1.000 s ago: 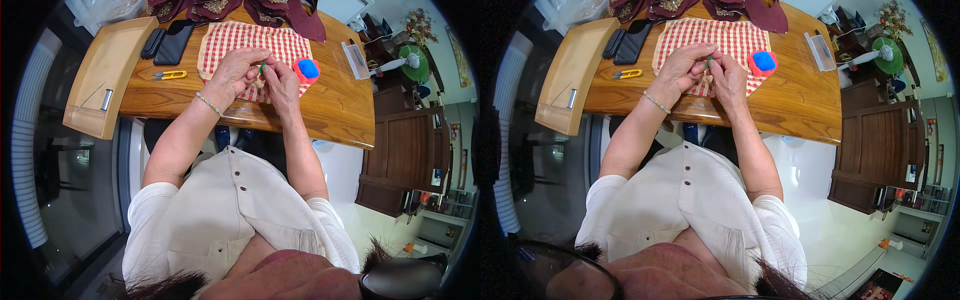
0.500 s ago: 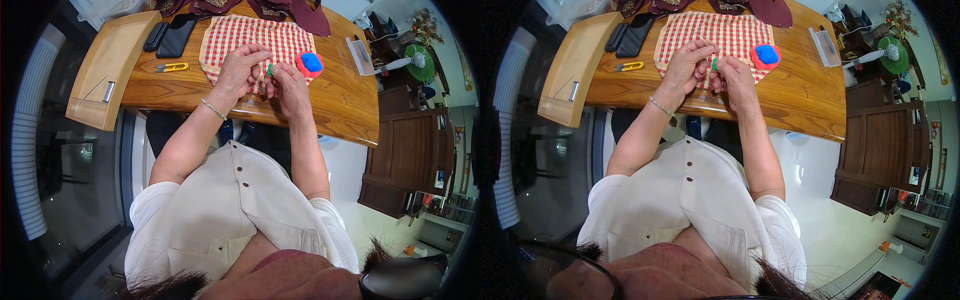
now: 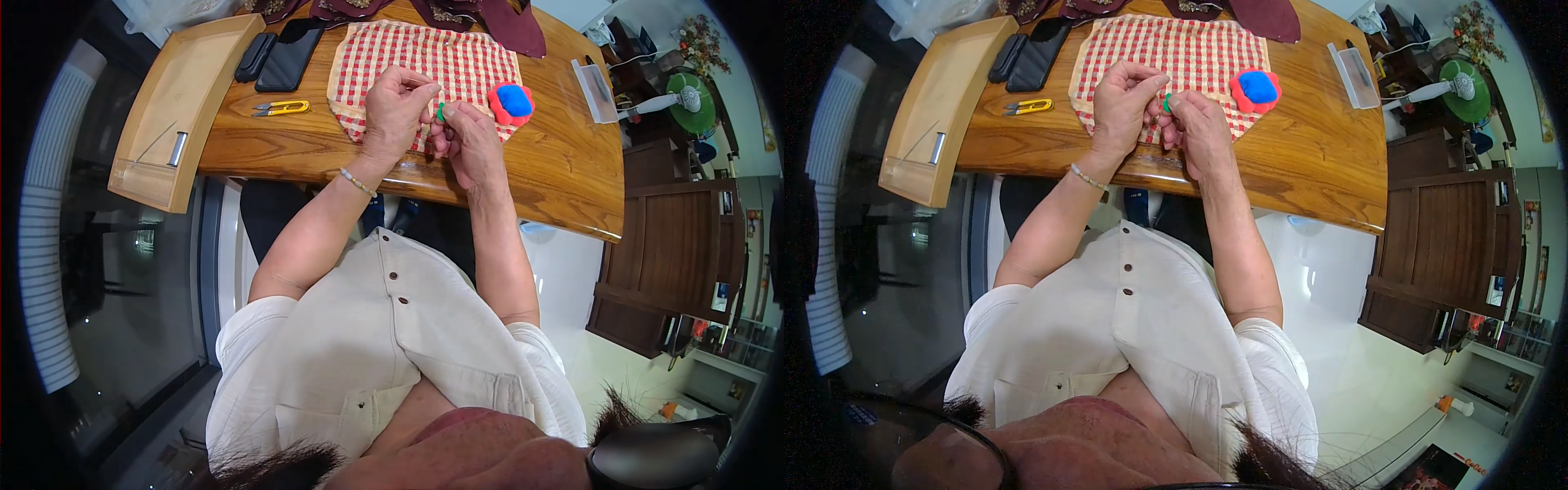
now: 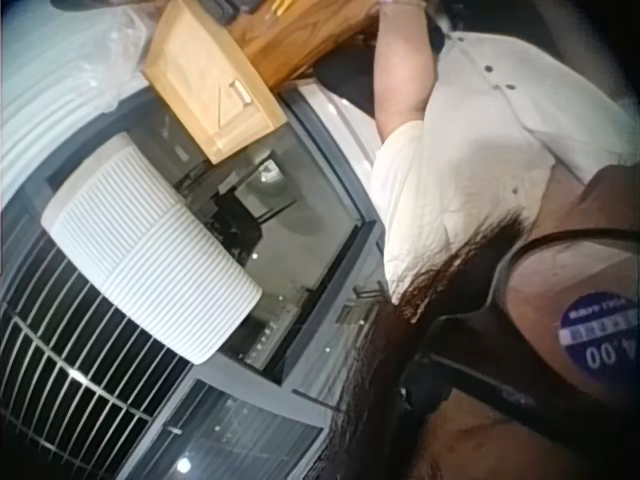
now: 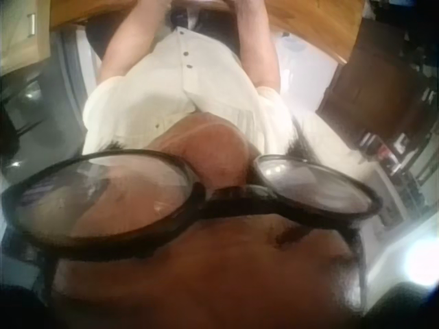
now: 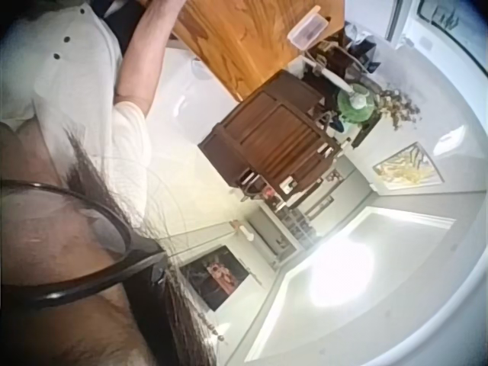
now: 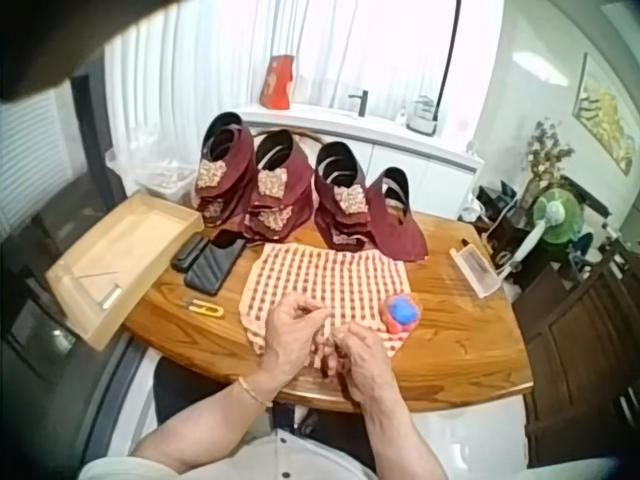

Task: Threading a string through small green beads and assembling a small object on a workbench.

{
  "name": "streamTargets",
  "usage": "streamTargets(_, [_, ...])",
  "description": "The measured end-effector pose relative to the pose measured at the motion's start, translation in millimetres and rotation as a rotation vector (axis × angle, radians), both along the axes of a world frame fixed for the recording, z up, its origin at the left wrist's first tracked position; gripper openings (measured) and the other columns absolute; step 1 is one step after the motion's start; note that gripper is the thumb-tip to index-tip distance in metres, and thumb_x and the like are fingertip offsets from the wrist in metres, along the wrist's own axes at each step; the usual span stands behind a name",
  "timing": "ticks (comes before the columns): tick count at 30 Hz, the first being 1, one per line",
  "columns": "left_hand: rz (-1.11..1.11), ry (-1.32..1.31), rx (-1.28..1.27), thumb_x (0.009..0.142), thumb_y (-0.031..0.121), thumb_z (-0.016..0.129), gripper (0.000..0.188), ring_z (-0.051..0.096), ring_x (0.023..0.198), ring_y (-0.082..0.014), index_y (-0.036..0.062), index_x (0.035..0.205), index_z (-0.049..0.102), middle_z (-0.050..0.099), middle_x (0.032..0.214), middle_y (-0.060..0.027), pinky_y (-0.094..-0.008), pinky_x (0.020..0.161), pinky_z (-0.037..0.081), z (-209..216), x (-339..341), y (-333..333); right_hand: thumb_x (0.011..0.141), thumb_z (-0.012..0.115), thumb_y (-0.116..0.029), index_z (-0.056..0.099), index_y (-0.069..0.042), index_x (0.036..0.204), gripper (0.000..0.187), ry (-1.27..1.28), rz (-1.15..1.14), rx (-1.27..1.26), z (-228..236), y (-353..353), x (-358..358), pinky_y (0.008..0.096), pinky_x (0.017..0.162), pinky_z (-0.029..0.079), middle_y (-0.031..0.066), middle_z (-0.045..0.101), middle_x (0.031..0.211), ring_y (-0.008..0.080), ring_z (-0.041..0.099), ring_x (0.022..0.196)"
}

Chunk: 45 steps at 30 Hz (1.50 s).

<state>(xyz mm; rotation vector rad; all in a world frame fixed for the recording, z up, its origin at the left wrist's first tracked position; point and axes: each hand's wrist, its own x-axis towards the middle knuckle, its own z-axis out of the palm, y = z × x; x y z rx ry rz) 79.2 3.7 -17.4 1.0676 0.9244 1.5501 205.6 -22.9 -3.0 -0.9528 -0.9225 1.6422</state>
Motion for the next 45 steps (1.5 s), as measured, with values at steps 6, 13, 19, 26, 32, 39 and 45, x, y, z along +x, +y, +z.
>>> streamTargets(6, [0.071, 0.033, 0.010, 0.083, 0.005, 0.068, 0.016, 0.053, 0.052, -0.0053, -0.0005, 0.090, 0.054, 0.061, 0.074, -0.0041, -0.0191, 0.046, 0.044, -8, 5, 3, 0.091, 0.053, -0.017, 0.057, -0.003, 0.083, 0.016, 0.000, -0.017, 0.015, -6, 2, -1, 0.0225, 0.047, 0.043, 0.0034, 0.057, 0.069, 0.0089, 0.050, 0.051])
streamTargets(13, [0.025, -0.028, -0.011, 0.085, 0.005, 0.068, 0.012, 0.053, 0.054, -0.0040, 0.0019, 0.090, 0.057, 0.062, 0.074, -0.0027, -0.0162, 0.044, 0.041, -8, -1, 0, 0.092, 0.053, -0.017, 0.056, -0.004, 0.082, 0.017, -0.032, -0.057, 0.034, -6, 8, 0, 0.0218, 0.046, 0.043, 0.0028, 0.057, 0.069, 0.0081, 0.050, 0.051])
streamTargets(19, [0.036, -0.031, 0.008, 0.083, 0.004, 0.068, 0.013, 0.053, 0.054, -0.0035, 0.0019, 0.089, 0.057, 0.062, 0.074, -0.0029, -0.0160, 0.045, 0.042, -11, 1, 0, 0.092, 0.054, -0.016, 0.056, -0.004, 0.083, 0.016, -0.003, -0.005, 0.020, -8, 2, -5, 0.0205, 0.047, 0.043, 0.0021, 0.056, 0.070, 0.0074, 0.050, 0.052])
streamTargets(26, [0.014, 0.009, -0.049, 0.082, 0.005, 0.070, 0.014, 0.052, 0.051, -0.0031, 0.0021, 0.087, 0.057, 0.061, 0.071, -0.0017, -0.0159, 0.042, 0.040, -7, -5, 1, 0.092, 0.054, -0.016, 0.056, -0.004, 0.083, 0.015, -0.042, -0.061, 0.006, -5, 7, 5, 0.0210, 0.047, 0.044, 0.0024, 0.057, 0.071, 0.0073, 0.051, 0.053])
streamTargets(32, [-0.067, 0.134, -0.079, 0.082, 0.005, 0.070, 0.012, 0.051, 0.049, -0.0024, 0.0032, 0.083, 0.058, 0.060, 0.067, 0.0003, -0.0154, 0.041, 0.038, 4, -15, -2, 0.092, 0.054, -0.015, 0.056, -0.003, 0.085, 0.014, 0.030, -0.070, 0.072, 0, 11, 11, 0.0223, 0.048, 0.045, 0.0039, 0.058, 0.073, 0.0091, 0.052, 0.055])
streamTargets(39, [0.081, 0.520, 0.192, 0.081, 0.004, 0.070, 0.007, 0.054, 0.062, -0.0014, 0.0017, 0.085, 0.065, 0.063, 0.069, 0.0007, -0.0168, 0.055, 0.044, 12, -18, -10, 0.093, 0.053, -0.014, 0.056, -0.003, 0.085, 0.014, 0.024, 0.001, 0.134, -6, 5, 16, 0.0213, 0.054, 0.046, 0.0049, 0.060, 0.076, 0.0088, 0.053, 0.059])
streamTargets(45, [0.217, 0.762, 0.368, 0.082, 0.007, 0.070, 0.010, 0.063, 0.068, -0.0111, 0.0010, 0.090, 0.068, 0.069, 0.079, -0.0073, -0.0237, 0.061, 0.050, 11, -20, -12, 0.093, 0.053, -0.014, 0.056, -0.004, 0.086, 0.013, 0.009, 0.025, 0.135, -6, 0, 15, 0.0207, 0.055, 0.045, 0.0042, 0.060, 0.076, 0.0081, 0.053, 0.060])
